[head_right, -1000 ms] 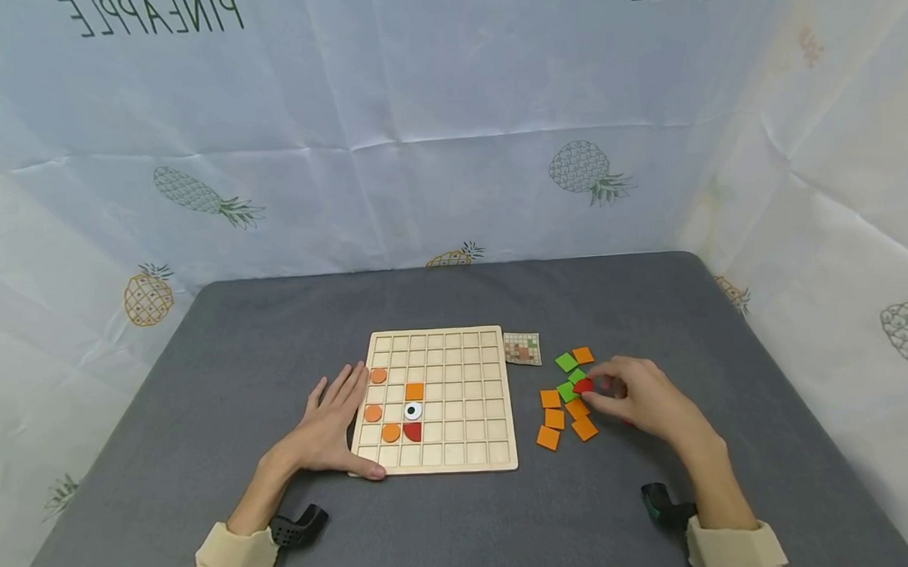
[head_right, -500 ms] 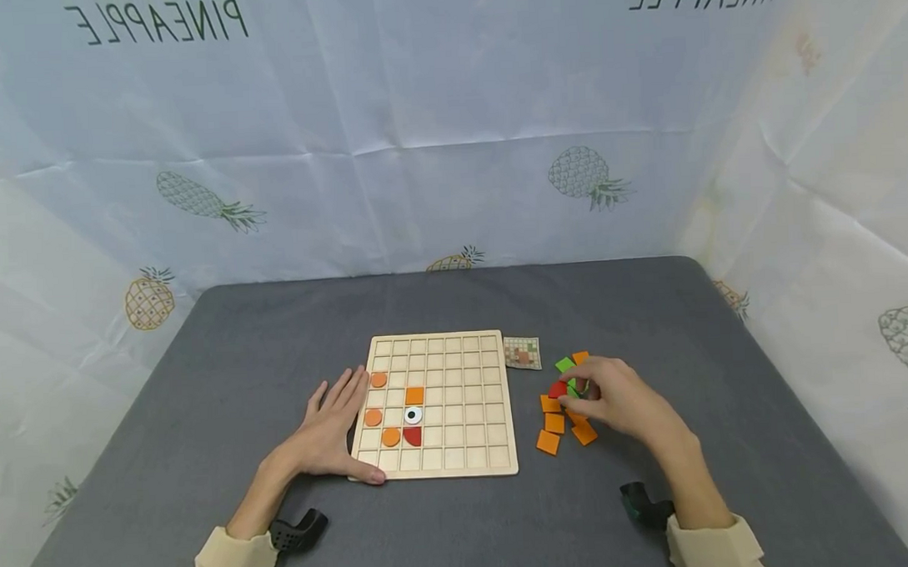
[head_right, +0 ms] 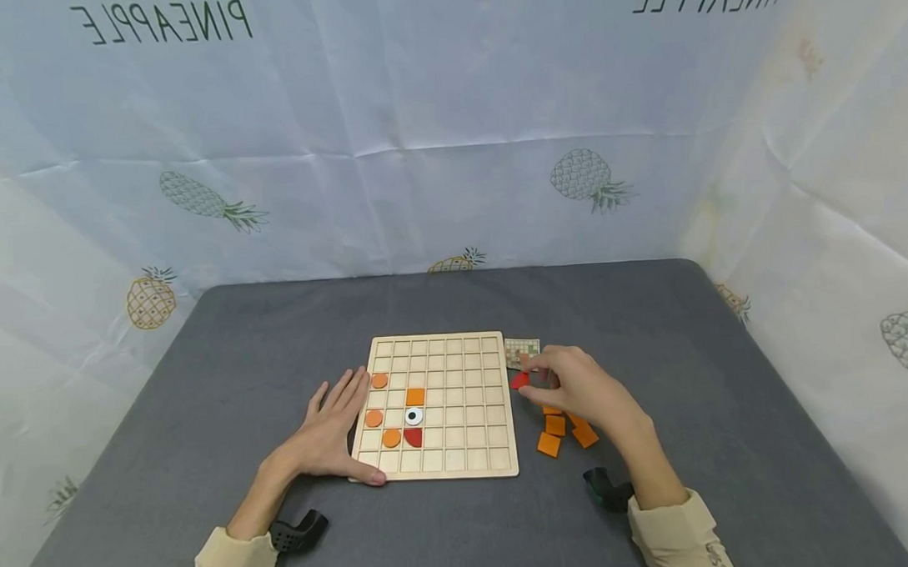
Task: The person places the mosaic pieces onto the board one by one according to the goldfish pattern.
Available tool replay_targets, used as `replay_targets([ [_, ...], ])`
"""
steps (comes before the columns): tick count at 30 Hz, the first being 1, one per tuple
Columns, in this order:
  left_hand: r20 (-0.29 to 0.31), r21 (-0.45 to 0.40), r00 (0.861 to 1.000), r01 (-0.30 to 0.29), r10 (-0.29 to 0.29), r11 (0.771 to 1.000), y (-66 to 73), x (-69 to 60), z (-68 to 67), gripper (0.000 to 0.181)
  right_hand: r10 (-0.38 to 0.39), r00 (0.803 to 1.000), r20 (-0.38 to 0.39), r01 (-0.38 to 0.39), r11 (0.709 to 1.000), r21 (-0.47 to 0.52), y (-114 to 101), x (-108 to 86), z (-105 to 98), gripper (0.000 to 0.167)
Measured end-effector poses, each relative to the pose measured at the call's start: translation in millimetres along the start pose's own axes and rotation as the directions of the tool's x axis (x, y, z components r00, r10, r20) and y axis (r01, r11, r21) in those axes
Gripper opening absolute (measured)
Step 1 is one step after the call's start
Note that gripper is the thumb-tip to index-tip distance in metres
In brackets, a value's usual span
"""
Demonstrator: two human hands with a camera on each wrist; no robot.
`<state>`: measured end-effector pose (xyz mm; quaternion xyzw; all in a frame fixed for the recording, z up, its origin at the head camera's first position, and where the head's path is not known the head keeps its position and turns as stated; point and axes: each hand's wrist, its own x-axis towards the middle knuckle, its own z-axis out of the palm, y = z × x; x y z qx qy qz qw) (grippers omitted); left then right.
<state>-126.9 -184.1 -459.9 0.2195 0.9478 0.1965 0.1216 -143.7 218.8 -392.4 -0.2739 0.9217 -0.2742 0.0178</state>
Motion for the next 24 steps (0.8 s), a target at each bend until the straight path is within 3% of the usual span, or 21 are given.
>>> replay_targets([
  [10,0.007,0.003,1.0,0.003,-0.003,1.0,-0.5,-0.1,1.9,0.15,-0.086,0.996,-0.027,0.085,0.996,-0.029,-20.3,38.0,12.0,0.016],
  [17,-0.001,0.001,1.0,-0.004,0.004,1.0,0.0,0.4,1.6,0.149,-0.066,0.997,0.033,0.066,0.998,0.004,-38.1,61.1,22.7,0.016],
  [24,-0.003,0.003,1.0,-0.005,0.005,1.0,-0.1,0.4,0.5,0.149,-0.118,0.991,0.061,0.118,0.993,0.012,-48.5,81.6,36.7,0.016],
])
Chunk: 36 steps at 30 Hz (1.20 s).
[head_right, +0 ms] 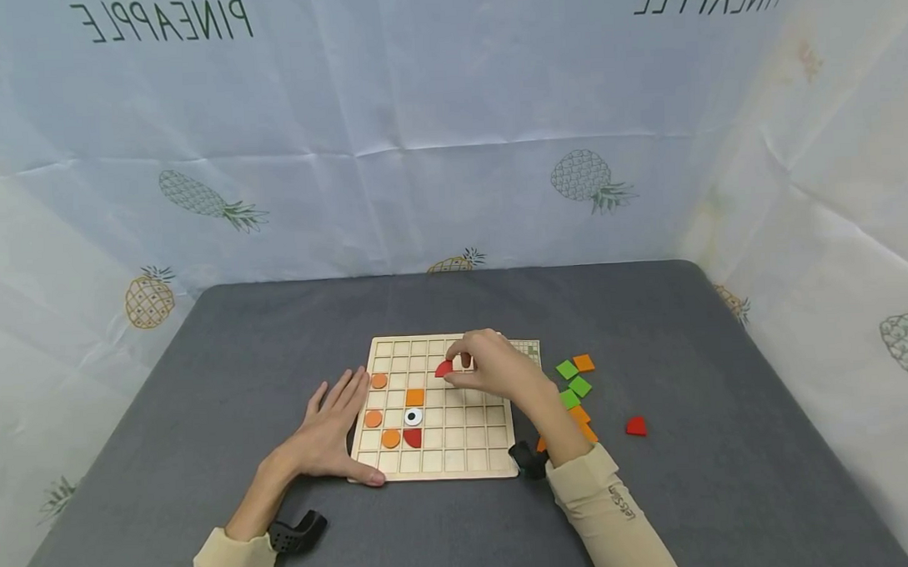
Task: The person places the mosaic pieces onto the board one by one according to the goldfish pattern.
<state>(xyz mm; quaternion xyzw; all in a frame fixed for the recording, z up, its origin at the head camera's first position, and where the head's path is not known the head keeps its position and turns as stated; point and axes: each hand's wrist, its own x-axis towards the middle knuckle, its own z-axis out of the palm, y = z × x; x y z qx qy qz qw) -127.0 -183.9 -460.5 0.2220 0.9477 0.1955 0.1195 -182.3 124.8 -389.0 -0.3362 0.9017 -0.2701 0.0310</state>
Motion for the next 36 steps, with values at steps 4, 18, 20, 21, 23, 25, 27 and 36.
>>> replay_targets([
  [4,0.002,0.007,1.0,0.005,-0.005,1.0,0.0,0.5,0.5,0.149,-0.006,1.0,0.017,0.006,1.0,-0.002,-3.3,9.7,7.7,0.014],
  [18,-0.002,0.013,1.0,0.005,-0.005,1.0,-1.4,0.4,0.8,0.149,-0.031,0.997,0.075,0.025,0.996,0.084,-9.8,43.9,43.7,0.015],
  [20,-0.002,0.017,1.0,0.005,-0.005,1.0,-0.4,0.6,0.3,0.149,-0.027,0.996,0.079,0.02,0.996,0.092,-10.7,46.4,46.5,0.014],
  [21,-0.001,0.018,1.0,0.005,-0.005,1.0,0.1,0.6,0.0,0.149,-0.02,0.996,0.083,0.013,0.996,0.091,-10.8,47.1,47.8,0.013],
  [23,0.002,0.017,1.0,0.004,-0.004,1.0,0.6,0.6,-0.3,0.149,-0.002,0.996,0.094,-0.006,0.996,0.091,-11.3,48.3,50.1,0.014],
  [25,0.008,0.016,1.0,0.003,-0.004,1.0,0.9,0.6,-0.3,0.15,0.016,0.994,0.104,-0.026,0.995,0.093,-11.3,49.0,51.9,0.014],
  [27,0.009,0.011,1.0,-0.001,0.0,1.0,0.7,0.7,0.0,0.15,0.037,0.994,0.107,-0.047,0.995,0.091,-11.1,49.3,52.8,0.015],
  [36,0.0,0.013,1.0,-0.001,0.001,1.0,-1.2,0.1,0.7,0.148,0.095,0.99,0.104,-0.104,0.991,0.082,-6.4,48.6,52.9,0.017],
])
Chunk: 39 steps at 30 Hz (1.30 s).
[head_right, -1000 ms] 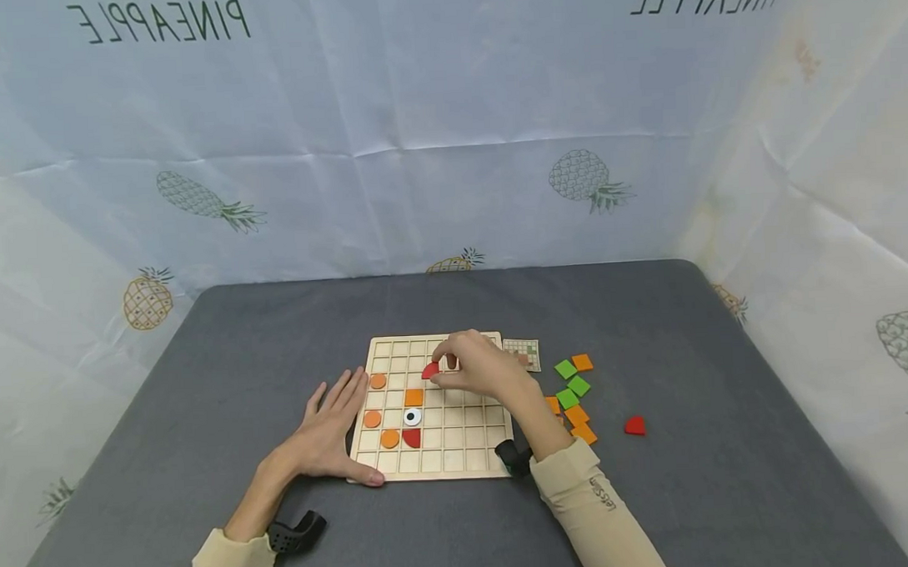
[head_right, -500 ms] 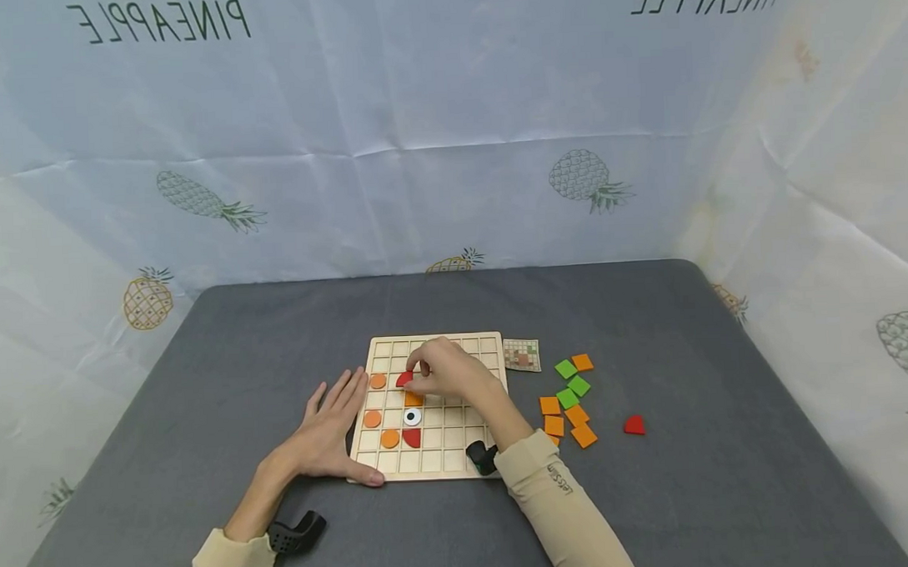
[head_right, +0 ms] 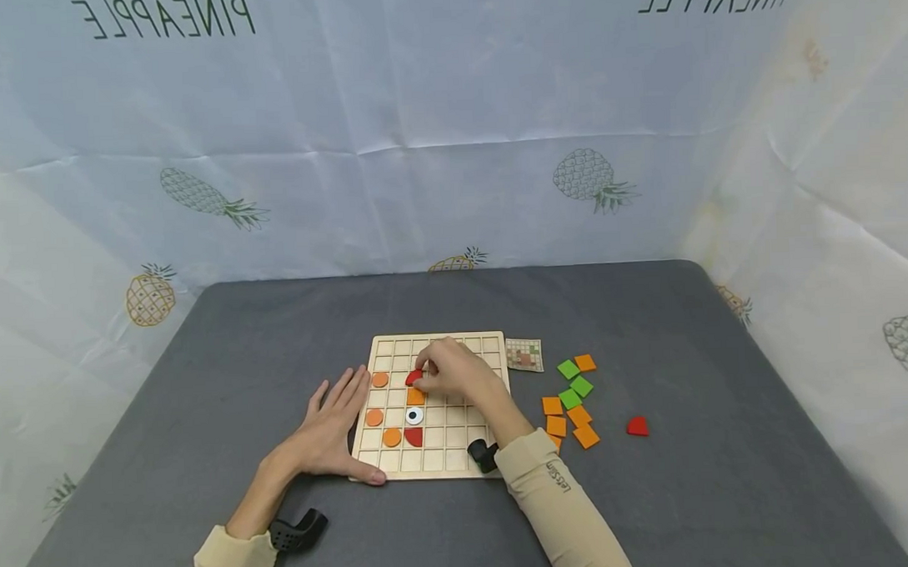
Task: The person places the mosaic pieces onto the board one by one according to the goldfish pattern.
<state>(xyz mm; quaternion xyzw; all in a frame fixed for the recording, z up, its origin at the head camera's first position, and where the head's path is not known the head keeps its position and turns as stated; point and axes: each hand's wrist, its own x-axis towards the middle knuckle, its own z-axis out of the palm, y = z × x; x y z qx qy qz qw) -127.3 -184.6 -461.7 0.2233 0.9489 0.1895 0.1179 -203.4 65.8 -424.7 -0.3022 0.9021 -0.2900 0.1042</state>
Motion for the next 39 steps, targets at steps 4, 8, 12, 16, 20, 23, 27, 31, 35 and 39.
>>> replay_targets([
  [4,0.0,-0.001,1.0,0.0,0.0,1.0,0.0,0.4,0.5,0.149,-0.014,1.0,-0.003,0.014,1.0,0.003,2.8,-2.1,-0.8,0.017],
  [8,0.002,0.001,1.0,0.006,-0.006,1.0,0.3,0.6,0.4,0.149,-0.022,1.0,0.001,0.022,1.0,0.012,4.8,-3.7,-1.9,0.017],
  [12,0.0,-0.004,1.0,0.005,-0.005,1.0,-0.1,0.3,-0.3,0.149,-0.006,1.0,0.017,0.005,1.0,0.028,6.7,-5.0,-2.9,0.02],
  [16,0.0,-0.001,1.0,0.002,-0.002,1.0,-0.2,-0.1,-0.8,0.149,0.012,0.999,0.035,-0.014,0.998,0.058,8.7,-5.9,-3.8,0.024],
  [20,0.004,0.001,1.0,0.005,-0.006,1.0,-0.4,-0.5,-0.5,0.149,0.007,0.999,0.041,-0.01,0.996,0.087,10.4,-6.5,-3.6,0.023],
  [23,0.005,0.002,1.0,0.005,-0.005,1.0,-0.7,-0.6,0.0,0.149,-0.001,0.999,0.038,-0.003,0.996,0.093,10.9,-7.2,-3.0,0.02],
  [27,0.0,0.004,1.0,0.003,-0.003,1.0,-0.4,-0.5,0.0,0.15,-0.009,1.0,0.029,0.006,0.996,0.09,10.7,-8.3,-2.7,0.018],
  [31,-0.006,0.0,1.0,0.001,-0.001,1.0,-0.2,0.0,-0.1,0.149,-0.009,1.0,0.018,0.008,0.997,0.076,10.4,-8.3,-3.3,0.019],
  [35,-0.002,-0.001,1.0,0.003,-0.003,1.0,0.4,0.3,0.0,0.149,0.011,1.0,0.013,-0.012,0.997,0.079,11.0,-8.5,-2.6,0.02],
  [39,0.0,-0.005,1.0,0.005,-0.005,1.0,1.0,0.2,0.1,0.149,0.02,1.0,0.015,-0.021,0.997,0.079,11.1,-8.9,-2.1,0.019],
])
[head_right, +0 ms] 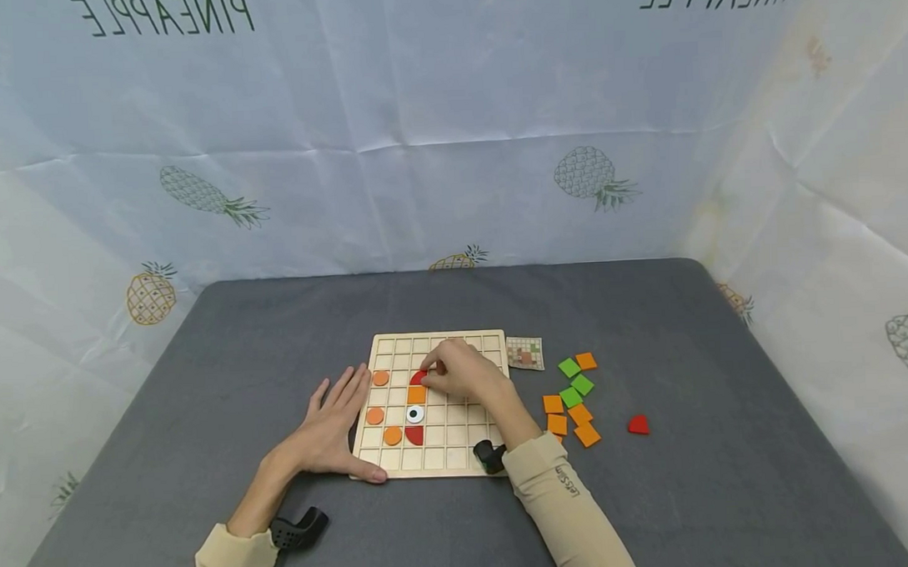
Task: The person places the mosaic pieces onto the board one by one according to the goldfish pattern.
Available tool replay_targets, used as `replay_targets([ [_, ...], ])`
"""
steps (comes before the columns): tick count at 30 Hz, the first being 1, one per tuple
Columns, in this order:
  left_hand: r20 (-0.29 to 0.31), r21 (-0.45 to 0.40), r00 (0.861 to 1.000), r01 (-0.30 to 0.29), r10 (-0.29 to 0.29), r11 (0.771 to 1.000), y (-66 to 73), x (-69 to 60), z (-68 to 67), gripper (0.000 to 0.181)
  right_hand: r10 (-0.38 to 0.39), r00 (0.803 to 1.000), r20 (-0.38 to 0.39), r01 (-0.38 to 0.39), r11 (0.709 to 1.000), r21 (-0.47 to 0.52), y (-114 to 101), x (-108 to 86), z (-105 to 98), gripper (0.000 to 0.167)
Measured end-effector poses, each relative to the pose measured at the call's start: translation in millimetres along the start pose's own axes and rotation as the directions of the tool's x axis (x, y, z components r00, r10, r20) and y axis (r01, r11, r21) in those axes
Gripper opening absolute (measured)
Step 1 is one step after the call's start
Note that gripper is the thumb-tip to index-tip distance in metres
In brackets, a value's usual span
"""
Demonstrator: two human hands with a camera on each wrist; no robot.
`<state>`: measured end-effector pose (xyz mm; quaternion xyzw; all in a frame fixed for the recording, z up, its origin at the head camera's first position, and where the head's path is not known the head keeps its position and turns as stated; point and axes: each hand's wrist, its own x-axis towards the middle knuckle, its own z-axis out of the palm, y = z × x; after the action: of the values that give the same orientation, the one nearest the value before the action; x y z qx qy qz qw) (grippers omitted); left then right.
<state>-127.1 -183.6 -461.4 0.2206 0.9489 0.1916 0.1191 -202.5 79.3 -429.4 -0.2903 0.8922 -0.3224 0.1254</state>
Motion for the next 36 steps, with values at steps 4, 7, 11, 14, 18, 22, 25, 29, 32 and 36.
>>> replay_targets([
  [4,-0.006,-0.002,1.0,-0.001,0.001,1.0,0.3,-0.2,-0.1,0.149,0.012,1.0,0.008,-0.012,1.0,0.003,-1.4,0.1,-0.2,0.02],
  [7,-0.011,0.0,1.0,-0.003,0.003,1.0,0.5,-0.2,-0.3,0.15,0.008,1.0,0.003,-0.008,1.0,0.004,-1.6,-0.4,0.0,0.02],
  [11,-0.008,0.003,1.0,-0.006,0.006,1.0,0.2,0.1,-0.3,0.149,0.008,1.0,-0.012,-0.008,1.0,-0.015,-1.3,-1.7,0.6,0.018],
  [14,-0.006,0.004,1.0,-0.007,0.007,1.0,-0.1,0.0,-0.8,0.149,0.021,0.999,-0.024,-0.022,0.999,-0.031,-1.6,-4.3,-0.5,0.019],
  [18,0.001,0.015,1.0,-0.004,0.004,1.0,-1.1,0.2,-1.0,0.15,0.016,0.999,-0.05,-0.018,0.999,-0.027,-0.7,-11.2,-5.2,0.021],
  [22,0.01,0.022,1.0,-0.003,0.003,1.0,-2.2,0.8,-0.4,0.151,-0.013,0.997,-0.08,0.012,1.0,-0.015,3.0,-22.3,-11.8,0.023],
  [25,0.007,0.016,1.0,-0.006,0.006,1.0,-2.2,1.0,-0.7,0.151,-0.022,0.996,-0.092,0.021,1.0,-0.016,5.8,-31.6,-17.9,0.026],
  [29,0.001,0.01,1.0,-0.01,0.01,1.0,-1.3,0.5,-1.6,0.15,-0.016,0.996,-0.086,0.014,1.0,-0.017,8.5,-42.8,-25.9,0.032],
  [32,-0.003,0.01,1.0,-0.011,0.011,1.0,-1.0,0.1,-1.3,0.15,-0.001,0.997,-0.074,0.001,1.0,-0.005,10.0,-51.6,-31.4,0.035],
  [36,-0.008,0.011,1.0,-0.012,0.012,1.0,-0.9,0.2,-0.2,0.15,0.013,0.997,-0.075,-0.013,1.0,-0.007,12.9,-66.6,-38.4,0.035],
])
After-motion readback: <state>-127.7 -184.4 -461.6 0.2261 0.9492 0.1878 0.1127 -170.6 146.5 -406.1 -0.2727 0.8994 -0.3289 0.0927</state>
